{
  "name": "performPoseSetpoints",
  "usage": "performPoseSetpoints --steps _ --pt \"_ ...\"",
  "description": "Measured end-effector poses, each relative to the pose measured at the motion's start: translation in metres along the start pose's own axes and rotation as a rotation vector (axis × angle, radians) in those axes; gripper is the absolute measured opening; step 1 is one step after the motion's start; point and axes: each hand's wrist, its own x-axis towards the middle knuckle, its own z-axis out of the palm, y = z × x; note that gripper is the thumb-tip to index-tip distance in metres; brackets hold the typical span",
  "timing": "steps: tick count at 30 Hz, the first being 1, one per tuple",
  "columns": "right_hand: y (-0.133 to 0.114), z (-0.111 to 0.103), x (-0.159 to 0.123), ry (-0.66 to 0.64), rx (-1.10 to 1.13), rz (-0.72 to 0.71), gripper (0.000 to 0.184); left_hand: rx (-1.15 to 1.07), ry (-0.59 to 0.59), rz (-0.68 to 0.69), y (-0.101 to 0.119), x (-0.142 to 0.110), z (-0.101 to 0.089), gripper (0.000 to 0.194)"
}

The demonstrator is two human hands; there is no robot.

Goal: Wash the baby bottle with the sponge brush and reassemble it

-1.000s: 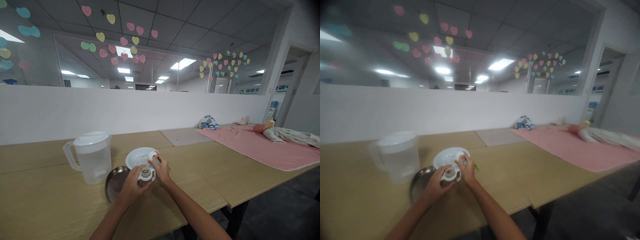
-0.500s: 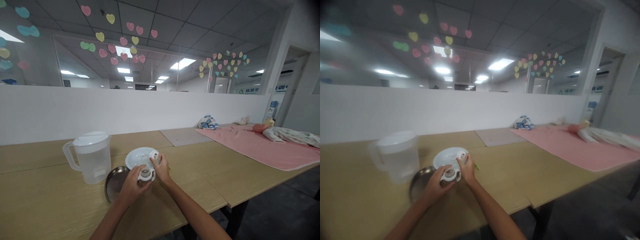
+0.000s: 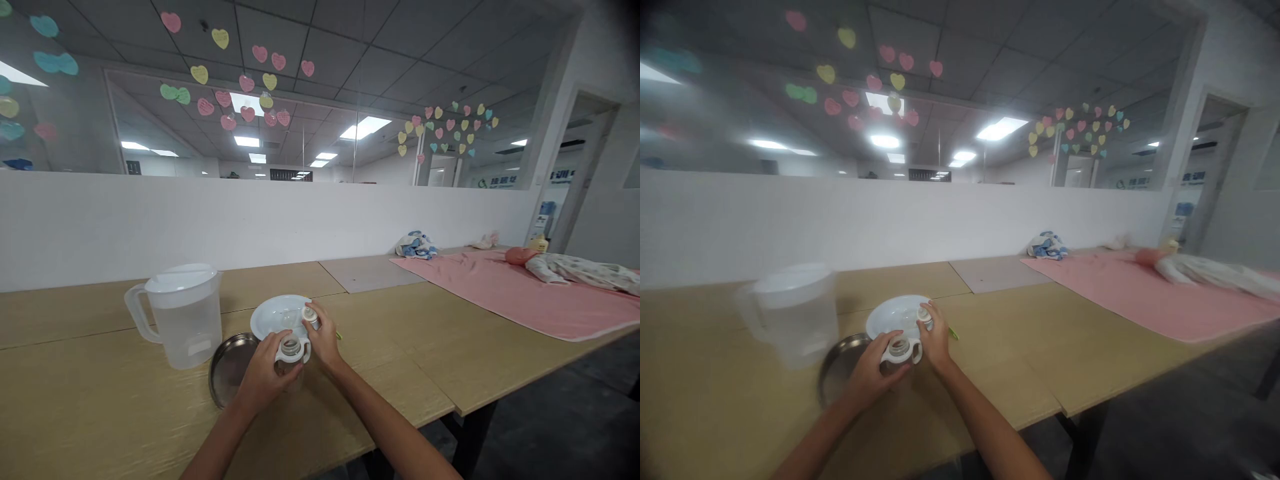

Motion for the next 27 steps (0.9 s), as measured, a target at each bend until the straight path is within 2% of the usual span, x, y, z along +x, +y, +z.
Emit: performPoseSetpoints --steps 9,17,22,27 --pt "-0.004 -0.001 0.001 0.006 -0.031 0.017 0.042 -0.012 -0.012 0.000 -0.001 0.000 0.000 0.048" --pt "-0.007 0.000 0.001 -0.020 -0.029 0.128 0.039 -0.013 -0.013 -0.006 -0.002 0.000 0.001 0.048" --pt "-0.010 0.000 0.000 0.010 -0.037 0.137 0.040 -0.017 -0.014 -0.015 -0.002 -0.001 0.001 0.048" --pt "-0.017 -0.002 0.001 -0.027 -0.047 0.135 0.036 -0.011 0.000 -0.014 0.001 0.000 -0.001 0.048"
